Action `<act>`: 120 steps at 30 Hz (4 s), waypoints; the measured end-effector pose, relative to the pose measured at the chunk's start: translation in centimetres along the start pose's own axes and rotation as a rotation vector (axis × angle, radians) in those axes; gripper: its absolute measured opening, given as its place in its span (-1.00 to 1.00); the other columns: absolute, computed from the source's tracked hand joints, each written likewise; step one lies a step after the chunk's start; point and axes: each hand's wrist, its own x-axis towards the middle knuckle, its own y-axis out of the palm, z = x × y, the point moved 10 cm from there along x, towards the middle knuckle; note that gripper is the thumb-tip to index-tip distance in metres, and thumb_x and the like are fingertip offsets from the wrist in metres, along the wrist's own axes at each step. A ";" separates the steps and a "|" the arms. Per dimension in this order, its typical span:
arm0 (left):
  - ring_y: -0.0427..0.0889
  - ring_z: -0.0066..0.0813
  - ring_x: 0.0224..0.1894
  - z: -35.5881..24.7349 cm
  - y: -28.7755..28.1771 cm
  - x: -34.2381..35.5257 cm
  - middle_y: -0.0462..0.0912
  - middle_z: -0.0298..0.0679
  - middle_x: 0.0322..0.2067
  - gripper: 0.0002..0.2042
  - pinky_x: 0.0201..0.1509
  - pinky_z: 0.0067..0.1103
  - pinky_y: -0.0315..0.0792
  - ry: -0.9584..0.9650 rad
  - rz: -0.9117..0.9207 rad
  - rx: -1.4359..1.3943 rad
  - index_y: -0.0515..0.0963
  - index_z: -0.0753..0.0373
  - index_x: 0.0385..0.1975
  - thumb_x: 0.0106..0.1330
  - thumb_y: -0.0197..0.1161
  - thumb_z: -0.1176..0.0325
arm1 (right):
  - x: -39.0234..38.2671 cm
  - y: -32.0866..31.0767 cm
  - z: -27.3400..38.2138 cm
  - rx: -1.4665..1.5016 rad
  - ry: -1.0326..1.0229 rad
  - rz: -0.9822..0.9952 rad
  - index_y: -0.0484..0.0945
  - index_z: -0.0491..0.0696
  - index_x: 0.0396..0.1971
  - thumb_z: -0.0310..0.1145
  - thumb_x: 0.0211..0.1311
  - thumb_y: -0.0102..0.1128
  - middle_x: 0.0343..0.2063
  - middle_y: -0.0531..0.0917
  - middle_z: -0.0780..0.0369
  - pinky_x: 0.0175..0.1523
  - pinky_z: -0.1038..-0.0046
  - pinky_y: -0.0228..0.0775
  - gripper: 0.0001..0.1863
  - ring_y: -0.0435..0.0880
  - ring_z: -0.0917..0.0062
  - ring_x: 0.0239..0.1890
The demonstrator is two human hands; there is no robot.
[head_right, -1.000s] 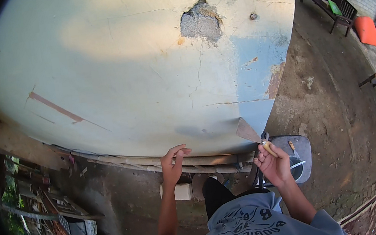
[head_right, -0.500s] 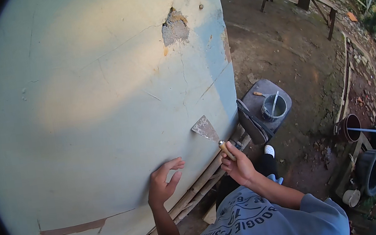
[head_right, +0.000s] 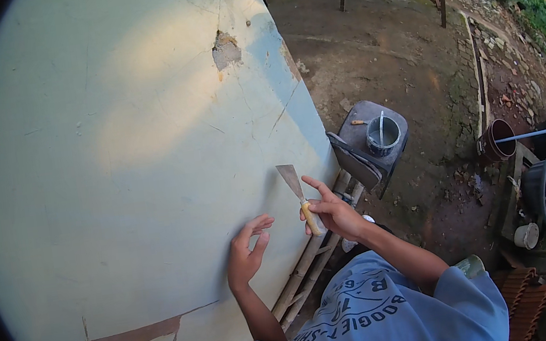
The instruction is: The person scrapes the corner edge of a wall using a putty knife, holding the blade with both hands to scrape along the surface, before resting the tool on a chair.
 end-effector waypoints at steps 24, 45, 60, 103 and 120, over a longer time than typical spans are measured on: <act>0.59 -0.30 -0.54 -13.6 0.1 6.6 0.56 -0.19 -0.70 -0.83 -0.52 -0.51 0.48 0.900 -0.530 0.749 0.51 0.35 -0.35 0.31 -0.01 0.40 | 7.8 -5.7 14.0 -0.626 -0.349 -0.446 0.25 0.13 0.32 -0.22 0.43 -0.08 -0.53 0.51 0.26 -0.36 0.52 0.36 -0.52 0.40 0.65 -0.55; -0.02 0.07 0.39 -3.7 12.5 16.9 -0.20 0.21 0.36 -0.19 0.42 -0.21 -0.11 0.120 0.299 -0.308 -0.30 0.38 0.38 0.40 -0.07 -0.05 | 7.3 -4.4 17.5 -0.870 -0.415 -0.602 0.43 0.01 0.18 -0.30 0.39 -0.01 -0.52 0.51 0.07 -0.22 0.33 0.39 -0.61 0.53 0.28 -0.44; 0.16 0.00 0.32 -3.5 14.2 21.2 -0.01 0.19 0.31 -0.20 0.37 -0.23 0.07 -0.002 0.016 -1.014 -0.35 0.24 0.40 0.36 -0.11 -0.03 | 6.9 -3.7 17.6 -1.021 -0.519 -0.703 0.44 0.04 0.17 -0.41 0.27 0.03 -0.31 0.59 -0.01 -0.16 0.29 0.46 -0.57 0.62 0.14 -0.28; 0.65 -0.19 -0.13 -10.8 7.2 17.1 0.63 0.01 -0.18 -0.64 -0.04 -0.41 0.49 0.118 -0.103 0.226 0.47 0.43 -0.01 0.35 0.10 0.26 | 6.8 -4.6 18.9 -1.127 -0.473 -0.683 0.44 0.05 0.17 -0.27 0.36 0.00 -0.51 0.55 0.01 -0.22 0.21 0.41 -0.61 0.57 0.14 -0.42; 0.56 0.09 -0.08 -26.7 -4.4 8.0 0.60 0.06 -0.29 -0.64 0.13 -0.18 0.39 1.000 -0.723 0.557 0.45 0.46 -0.10 0.34 -0.15 0.30 | 6.1 -4.4 18.8 -1.137 -0.511 -0.614 0.43 -0.06 0.15 -0.28 0.37 -0.05 -0.45 0.58 -0.13 -0.16 0.21 0.39 -0.60 0.59 0.02 -0.36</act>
